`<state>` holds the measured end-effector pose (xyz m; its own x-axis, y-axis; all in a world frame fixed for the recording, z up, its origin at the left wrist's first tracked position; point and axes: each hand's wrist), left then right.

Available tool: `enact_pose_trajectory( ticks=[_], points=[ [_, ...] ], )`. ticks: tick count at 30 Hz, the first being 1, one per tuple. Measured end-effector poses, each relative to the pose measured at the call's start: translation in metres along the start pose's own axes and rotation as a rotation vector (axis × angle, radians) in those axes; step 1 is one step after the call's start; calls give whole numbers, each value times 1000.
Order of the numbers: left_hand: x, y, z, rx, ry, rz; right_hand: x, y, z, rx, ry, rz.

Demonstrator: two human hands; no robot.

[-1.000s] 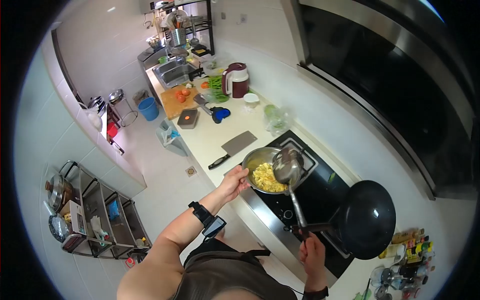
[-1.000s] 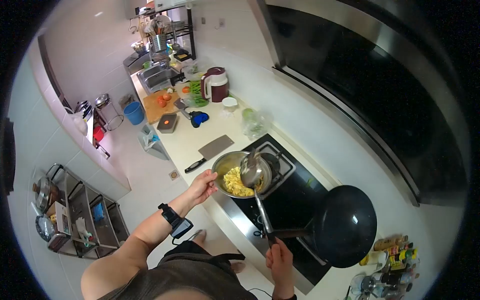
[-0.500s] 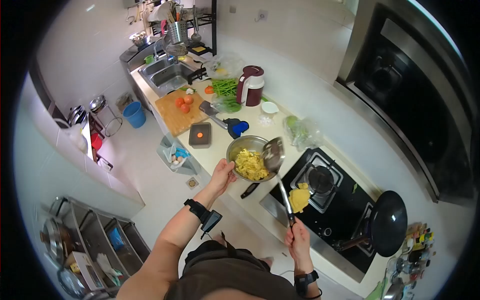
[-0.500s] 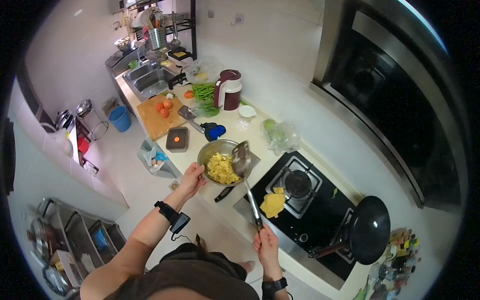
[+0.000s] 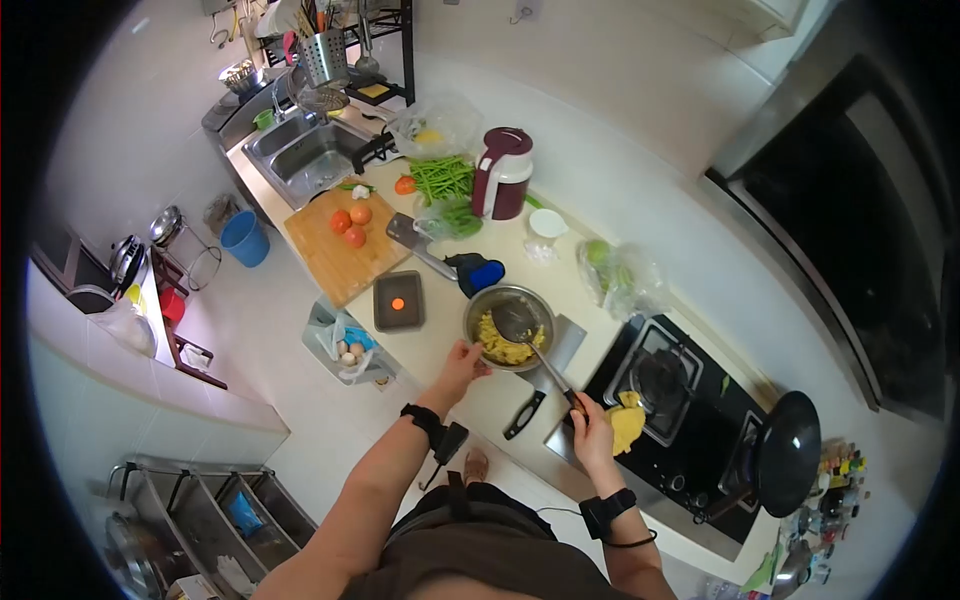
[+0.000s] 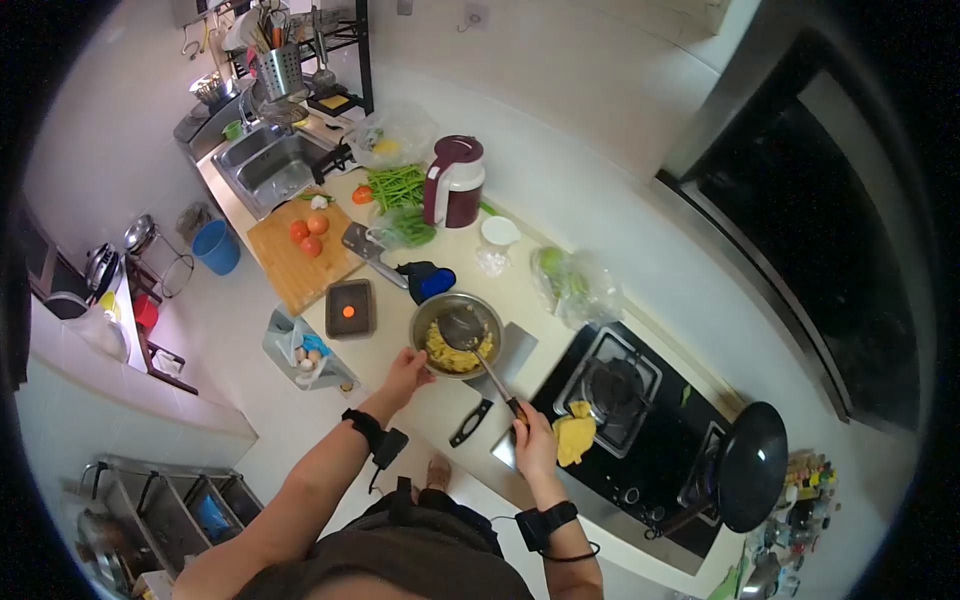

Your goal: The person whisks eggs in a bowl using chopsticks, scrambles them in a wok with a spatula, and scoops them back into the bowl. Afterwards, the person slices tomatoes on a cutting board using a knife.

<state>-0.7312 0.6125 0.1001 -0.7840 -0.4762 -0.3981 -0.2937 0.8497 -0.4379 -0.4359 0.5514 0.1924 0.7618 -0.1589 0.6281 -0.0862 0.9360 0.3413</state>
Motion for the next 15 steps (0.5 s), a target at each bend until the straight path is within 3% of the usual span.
enact_pose_trajectory(
  ticks=[2, 4, 6, 8, 10, 12, 14, 15],
  points=[
    [-2, 11, 1, 42, 23, -18, -8, 21, -1, -57, -42, 87],
    [8, 15, -6, 219, 61, 143, -15, 34, -8, -24, -14, 66],
    [29, 0, -21, 218, 205, 152, -7, 45, 8, 222, -224, -68],
    [55, -17, -47, 221, 359, 168, 3, 53, 31, 227, -222, -131],
    [98, -34, -73, 150, 520, 234, 5, 51, 46, 66, -38, -21],
    [152, -47, -96, 156, 443, 130, -10, 39, 58, -218, 213, 205],
    [214, -51, -113, 113, 466, -25, -33, 35, 90, -213, 146, 494],
    [244, -54, -123, 86, 477, -125, -52, 31, 105, -219, 144, 487]
  ],
)
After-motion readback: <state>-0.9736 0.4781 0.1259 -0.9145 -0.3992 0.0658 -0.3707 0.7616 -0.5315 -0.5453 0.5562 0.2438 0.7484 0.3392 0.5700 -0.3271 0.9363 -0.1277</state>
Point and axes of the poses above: each hand's wrist, its own y-axis towards the middle knuckle, its own x-axis out of the back of the hand, z = x × y, and after that the axes turned 9 degrees about -z, right-handed
